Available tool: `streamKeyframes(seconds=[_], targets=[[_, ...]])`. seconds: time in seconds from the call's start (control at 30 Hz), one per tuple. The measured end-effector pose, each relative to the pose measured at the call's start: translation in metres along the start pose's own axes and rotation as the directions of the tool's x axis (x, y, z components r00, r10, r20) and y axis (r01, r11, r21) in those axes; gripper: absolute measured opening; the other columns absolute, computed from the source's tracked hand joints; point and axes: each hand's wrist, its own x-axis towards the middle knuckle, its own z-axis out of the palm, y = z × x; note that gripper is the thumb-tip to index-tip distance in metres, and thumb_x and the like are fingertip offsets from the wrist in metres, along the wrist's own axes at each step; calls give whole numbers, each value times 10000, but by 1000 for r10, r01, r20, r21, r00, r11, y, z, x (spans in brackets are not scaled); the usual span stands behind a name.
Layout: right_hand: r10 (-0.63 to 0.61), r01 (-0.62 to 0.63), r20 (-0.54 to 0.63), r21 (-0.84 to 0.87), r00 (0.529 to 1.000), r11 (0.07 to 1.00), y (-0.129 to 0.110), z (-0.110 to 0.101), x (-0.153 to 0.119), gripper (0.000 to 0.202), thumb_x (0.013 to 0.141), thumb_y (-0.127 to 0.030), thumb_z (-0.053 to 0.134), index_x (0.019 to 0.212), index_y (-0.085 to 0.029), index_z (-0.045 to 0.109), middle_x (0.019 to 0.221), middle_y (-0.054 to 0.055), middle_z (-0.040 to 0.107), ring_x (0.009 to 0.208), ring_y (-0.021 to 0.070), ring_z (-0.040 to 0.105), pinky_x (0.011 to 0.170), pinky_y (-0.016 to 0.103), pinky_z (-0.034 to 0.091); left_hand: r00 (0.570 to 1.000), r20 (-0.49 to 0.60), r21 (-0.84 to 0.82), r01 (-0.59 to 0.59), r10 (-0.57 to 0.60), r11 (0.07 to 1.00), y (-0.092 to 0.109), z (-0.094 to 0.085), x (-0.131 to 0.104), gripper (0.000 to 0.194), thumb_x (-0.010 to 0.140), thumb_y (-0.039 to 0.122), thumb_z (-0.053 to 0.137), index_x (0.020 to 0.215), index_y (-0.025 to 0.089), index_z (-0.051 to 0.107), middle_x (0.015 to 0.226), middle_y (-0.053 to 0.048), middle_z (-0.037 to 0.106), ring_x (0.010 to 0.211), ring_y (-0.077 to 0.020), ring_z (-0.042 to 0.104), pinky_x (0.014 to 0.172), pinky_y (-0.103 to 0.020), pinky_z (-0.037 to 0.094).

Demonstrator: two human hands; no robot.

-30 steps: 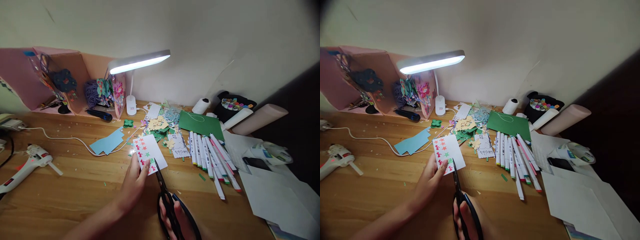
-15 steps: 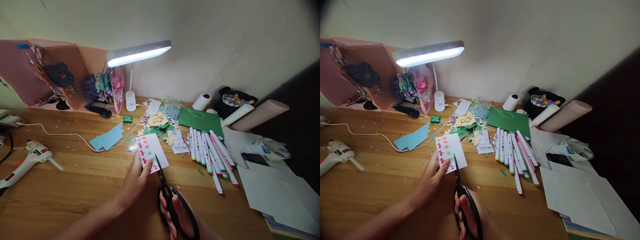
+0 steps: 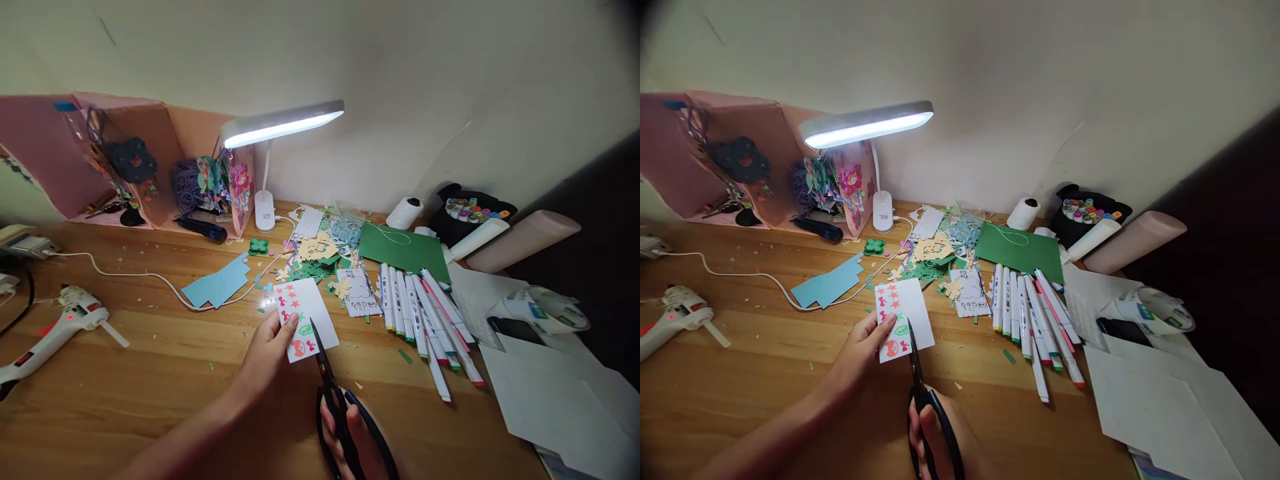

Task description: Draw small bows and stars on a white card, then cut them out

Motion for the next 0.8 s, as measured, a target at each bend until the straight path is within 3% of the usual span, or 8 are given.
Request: streamKeyframes(seconds=[0.17, 0.33, 0.6, 0.8], targets=[[-58, 59, 36, -32, 998, 998, -9, 6, -4, 644, 637, -819, 445, 753, -186, 475, 547, -67, 415, 358, 38, 345, 364, 168, 315, 999, 47, 130, -13, 7, 991, -1, 1, -4, 340, 818, 474, 576, 924, 151, 576, 763, -14, 640, 646, -145, 561, 584, -231, 430], [-133, 139, 77, -85, 988, 987, -4, 2, 2, 649, 649, -836, 383, 712, -191, 417, 499, -94, 359, 306, 19, 283, 305, 145, 251, 999, 51, 194, -22, 12, 981, 0, 3, -8, 374, 839, 478, 546, 1019, 152, 583, 751, -12, 635, 613, -131, 529, 531, -206, 395], [-126, 140, 120, -120, 985, 983, 0, -1, 6, 661, 632, -832, 417, 737, -181, 464, 494, -86, 387, 308, 27, 323, 304, 145, 269, 999, 36, 125, 3, -8, 992, 1, 5, -10, 375, 813, 476, 580, 1004, 154, 596, 774, -28, 650, 631, -144, 549, 544, -211, 418], [-111, 112, 54, -21, 992, 993, 13, -1, 11, 708, 605, -858, 391, 798, -183, 478, 533, -73, 421, 322, 51, 408, 309, 161, 334, 997, 63, 99, 44, -50, 994, 3, 9, -12, 324, 779, 467, 626, 856, 155, 590, 668, 6, 605, 579, -117, 518, 508, -185, 399]])
